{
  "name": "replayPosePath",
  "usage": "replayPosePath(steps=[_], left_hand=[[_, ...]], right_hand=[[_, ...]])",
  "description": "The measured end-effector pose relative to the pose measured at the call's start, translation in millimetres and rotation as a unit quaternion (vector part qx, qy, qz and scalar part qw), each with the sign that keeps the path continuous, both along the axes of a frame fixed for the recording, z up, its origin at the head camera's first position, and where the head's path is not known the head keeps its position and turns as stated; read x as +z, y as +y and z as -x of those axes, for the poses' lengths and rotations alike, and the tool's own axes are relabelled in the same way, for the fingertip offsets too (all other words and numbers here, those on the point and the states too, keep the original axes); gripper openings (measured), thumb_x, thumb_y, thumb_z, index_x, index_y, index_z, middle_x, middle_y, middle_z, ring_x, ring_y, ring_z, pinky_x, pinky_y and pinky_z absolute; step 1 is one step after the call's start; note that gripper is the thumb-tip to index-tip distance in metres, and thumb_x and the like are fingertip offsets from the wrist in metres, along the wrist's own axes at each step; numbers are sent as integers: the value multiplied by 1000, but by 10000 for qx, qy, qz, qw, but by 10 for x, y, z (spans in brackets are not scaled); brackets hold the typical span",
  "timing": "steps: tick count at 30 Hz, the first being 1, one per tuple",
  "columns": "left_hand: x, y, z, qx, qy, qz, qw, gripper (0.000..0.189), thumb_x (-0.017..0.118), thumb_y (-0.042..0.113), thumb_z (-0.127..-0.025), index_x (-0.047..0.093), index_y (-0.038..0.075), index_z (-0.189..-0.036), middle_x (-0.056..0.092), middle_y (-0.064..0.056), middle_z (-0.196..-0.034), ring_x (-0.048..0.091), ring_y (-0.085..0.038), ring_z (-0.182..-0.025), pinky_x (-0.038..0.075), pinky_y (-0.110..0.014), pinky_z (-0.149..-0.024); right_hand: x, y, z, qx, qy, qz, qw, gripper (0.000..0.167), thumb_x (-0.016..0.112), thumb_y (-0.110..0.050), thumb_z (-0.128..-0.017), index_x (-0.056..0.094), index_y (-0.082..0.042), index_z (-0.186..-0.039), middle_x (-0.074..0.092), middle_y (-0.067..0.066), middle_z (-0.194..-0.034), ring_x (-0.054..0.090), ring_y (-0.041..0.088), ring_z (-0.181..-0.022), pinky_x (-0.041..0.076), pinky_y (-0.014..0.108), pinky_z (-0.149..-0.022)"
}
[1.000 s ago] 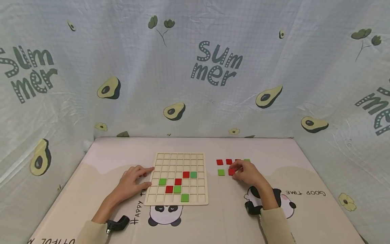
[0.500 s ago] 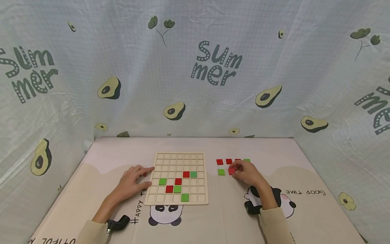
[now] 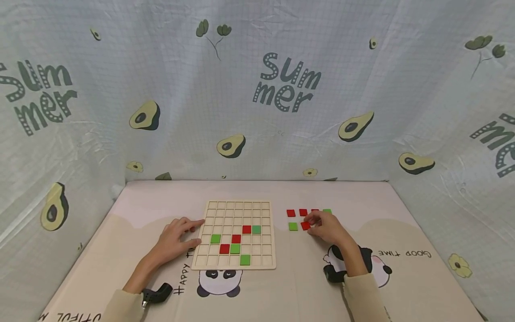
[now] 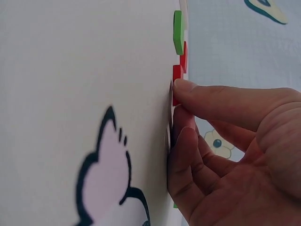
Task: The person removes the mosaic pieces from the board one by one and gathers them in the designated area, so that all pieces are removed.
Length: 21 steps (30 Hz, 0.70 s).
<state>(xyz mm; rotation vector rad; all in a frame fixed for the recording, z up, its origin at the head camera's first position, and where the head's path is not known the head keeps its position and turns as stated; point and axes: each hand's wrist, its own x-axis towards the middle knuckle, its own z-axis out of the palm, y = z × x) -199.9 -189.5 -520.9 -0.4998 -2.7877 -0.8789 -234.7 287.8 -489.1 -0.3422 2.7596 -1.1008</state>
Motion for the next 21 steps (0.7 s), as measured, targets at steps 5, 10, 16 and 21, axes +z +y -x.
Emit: replayPosePath(steps=[5,10,16,21], left_hand=[[-1,2,3,6,22,50,10000,54,77,39,-87,70,15,-135,59,7,-97,45,-12,-92,30,-33,-80],[-10,2,4,-10,48,40,10000,53,77,39,-87,70,15,-134,58,8,-96,44,-11,-91,30,-33,-80],[0,-3,0,-37,101,48,9999,52,76,39,-88,70,16,-135,58,9,-96,45,-10,-91,31,-33,-80],[6,7,-11,-61,249,-41,9997,51,77,36,-87,71,14,-132,59,7,-94,45,-11,-90,30,-33,-78]], right_hand=[[-14,18,11,39,70,18,10000,21,73,-3,-90,72,-1,-110,67,12,-102,62,23,-91,50,36,-79],[-33,22,14,-59,106,-90,9999,20,73,-5,-90,72,-1,-110,67,10,-100,61,22,-89,49,36,-78],[-27,6,10,-129,74,-96,9998,21,73,-6,-90,72,-2,-110,67,9,-100,61,22,-89,49,36,-78],[-28,3,8,-145,53,-89,9998,20,73,-6,-90,72,-2,-110,66,9,-100,60,22,-89,48,36,-78]])
